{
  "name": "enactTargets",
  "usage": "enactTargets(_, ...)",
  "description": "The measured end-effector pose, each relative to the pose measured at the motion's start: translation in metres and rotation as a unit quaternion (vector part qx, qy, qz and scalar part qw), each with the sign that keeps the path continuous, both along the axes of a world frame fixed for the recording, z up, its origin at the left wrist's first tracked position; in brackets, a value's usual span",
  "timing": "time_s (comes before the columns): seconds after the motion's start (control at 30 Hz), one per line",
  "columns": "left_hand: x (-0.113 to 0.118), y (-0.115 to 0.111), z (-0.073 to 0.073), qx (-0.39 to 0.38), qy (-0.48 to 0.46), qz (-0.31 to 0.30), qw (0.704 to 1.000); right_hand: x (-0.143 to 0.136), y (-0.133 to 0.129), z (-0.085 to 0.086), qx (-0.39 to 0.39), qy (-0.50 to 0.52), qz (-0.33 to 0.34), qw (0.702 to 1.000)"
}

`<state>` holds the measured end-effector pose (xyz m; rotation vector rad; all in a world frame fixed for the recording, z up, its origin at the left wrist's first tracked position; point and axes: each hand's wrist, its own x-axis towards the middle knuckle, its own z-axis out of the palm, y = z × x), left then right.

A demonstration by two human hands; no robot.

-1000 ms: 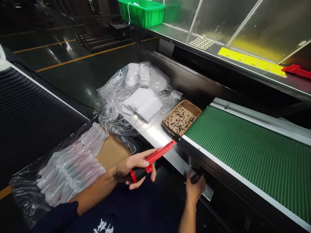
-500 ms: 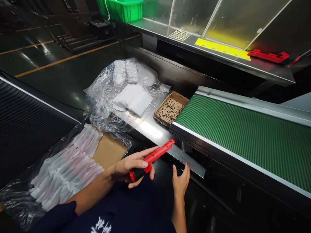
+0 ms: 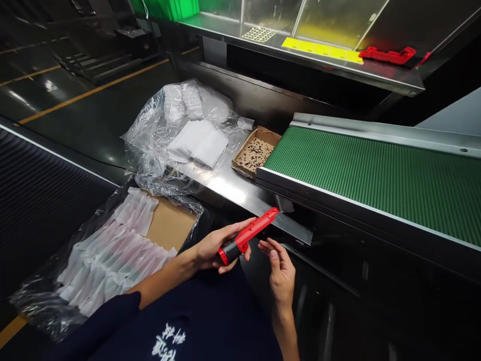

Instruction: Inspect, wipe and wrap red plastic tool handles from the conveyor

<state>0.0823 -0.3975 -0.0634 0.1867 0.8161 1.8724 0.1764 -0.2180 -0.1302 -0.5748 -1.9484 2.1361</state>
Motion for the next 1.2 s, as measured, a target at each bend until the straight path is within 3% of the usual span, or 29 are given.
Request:
enactTargets(0.2,0.017,0.012,-0.003,-0.060,0.060,0.085,0.993,0.015,-0.004,0.006,0.010,-0.002,0.037,0.999)
enactTargets(0.37,0.019,0.012,-0.008,-0.012,0.038,0.056,0.998,0.021,-0.006,0.005,0.021,-0.005,0.049,0.999)
enactTargets(0.63,0.013,0.007,-0.005,0.069,-0.071,0.000,0.995,0.023,-0.008,0.009,0.007,-0.008,0.051,0.999)
enactTargets(0.73,0.015,0.005,-0.006,0.035,-0.016,0.012,0.999,0.022,-0.009,0.009,-0.018,-0.013,0.053,0.998)
enactTargets(0.8,0.018,0.004,-0.009,-0.052,0.107,0.030,0.992,0.021,-0.011,0.007,-0.063,-0.008,0.054,0.997)
enactTargets(0.83,0.019,0.005,-0.011,-0.117,0.202,0.044,0.971,0.021,-0.012,0.006,-0.094,-0.003,0.055,0.994)
enactTargets(0.87,0.021,0.006,-0.014,-0.190,0.309,0.056,0.930,0.021,-0.015,0.004,-0.125,0.001,0.053,0.991)
enactTargets(0.97,0.026,0.013,-0.023,-0.353,0.586,0.019,0.729,0.019,-0.022,-0.002,-0.186,-0.019,0.026,0.982)
enactTargets(1.0,0.027,0.015,-0.027,-0.371,0.639,-0.018,0.674,0.018,-0.024,-0.003,-0.194,-0.037,0.017,0.980)
enactTargets(1.03,0.029,0.016,-0.030,-0.371,0.673,-0.053,0.638,0.016,-0.026,-0.004,-0.199,-0.058,0.011,0.978)
enactTargets(1.1,0.031,0.016,-0.034,-0.333,0.707,-0.095,0.617,0.012,-0.029,-0.006,-0.212,-0.091,0.005,0.973)
enactTargets(1.2,0.023,0.006,-0.035,-0.256,0.711,-0.060,0.652,0.004,-0.030,-0.010,-0.263,-0.120,-0.010,0.957)
